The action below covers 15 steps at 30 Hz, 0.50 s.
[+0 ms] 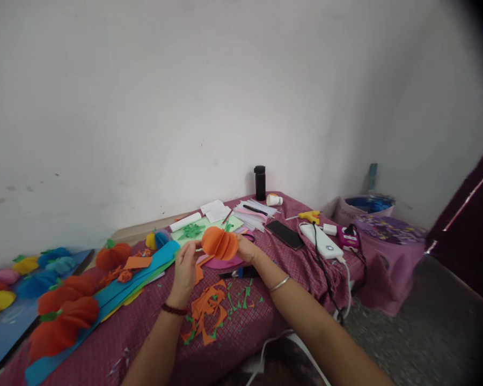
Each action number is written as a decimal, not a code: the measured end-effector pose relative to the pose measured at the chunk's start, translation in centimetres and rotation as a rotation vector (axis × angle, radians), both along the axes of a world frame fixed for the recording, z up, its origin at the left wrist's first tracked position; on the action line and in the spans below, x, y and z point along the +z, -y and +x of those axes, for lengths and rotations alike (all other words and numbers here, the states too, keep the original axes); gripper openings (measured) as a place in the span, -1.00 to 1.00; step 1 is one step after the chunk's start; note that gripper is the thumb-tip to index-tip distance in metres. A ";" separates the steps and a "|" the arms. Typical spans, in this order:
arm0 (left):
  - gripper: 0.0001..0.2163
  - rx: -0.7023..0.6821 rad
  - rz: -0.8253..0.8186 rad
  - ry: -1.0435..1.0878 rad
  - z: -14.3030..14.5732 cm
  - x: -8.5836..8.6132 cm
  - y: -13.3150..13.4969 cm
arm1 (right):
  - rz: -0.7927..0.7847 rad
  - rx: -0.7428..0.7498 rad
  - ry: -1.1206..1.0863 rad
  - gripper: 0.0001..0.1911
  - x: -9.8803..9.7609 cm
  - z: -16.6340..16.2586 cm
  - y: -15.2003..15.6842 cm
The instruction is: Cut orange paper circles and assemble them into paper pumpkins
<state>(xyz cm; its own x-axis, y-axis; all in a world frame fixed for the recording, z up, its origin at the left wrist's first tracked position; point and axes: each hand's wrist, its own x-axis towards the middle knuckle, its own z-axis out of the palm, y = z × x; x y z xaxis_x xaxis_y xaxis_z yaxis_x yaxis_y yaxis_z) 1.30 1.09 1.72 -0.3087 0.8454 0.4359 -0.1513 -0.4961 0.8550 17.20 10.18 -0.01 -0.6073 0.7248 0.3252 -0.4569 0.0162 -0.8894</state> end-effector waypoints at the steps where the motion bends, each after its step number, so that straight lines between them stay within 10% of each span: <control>1: -0.75 0.004 -0.004 -0.014 0.0 -0.1 0.0 | 0.005 0.063 -0.008 -0.79 0.1 0.0 0.1; 15: -0.74 0.042 -0.012 -0.056 -0.2 -0.2 0.1 | -0.047 0.121 0.003 -0.68 0.4 0.5 0.5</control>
<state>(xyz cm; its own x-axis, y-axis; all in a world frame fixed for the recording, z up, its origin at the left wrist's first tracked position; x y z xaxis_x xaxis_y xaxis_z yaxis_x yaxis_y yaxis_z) 1.12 0.96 1.54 -0.3200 0.8375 0.4429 -0.0825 -0.4903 0.8676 17.69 9.70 0.39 -0.6918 0.6609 0.2908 -0.4505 -0.0804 -0.8891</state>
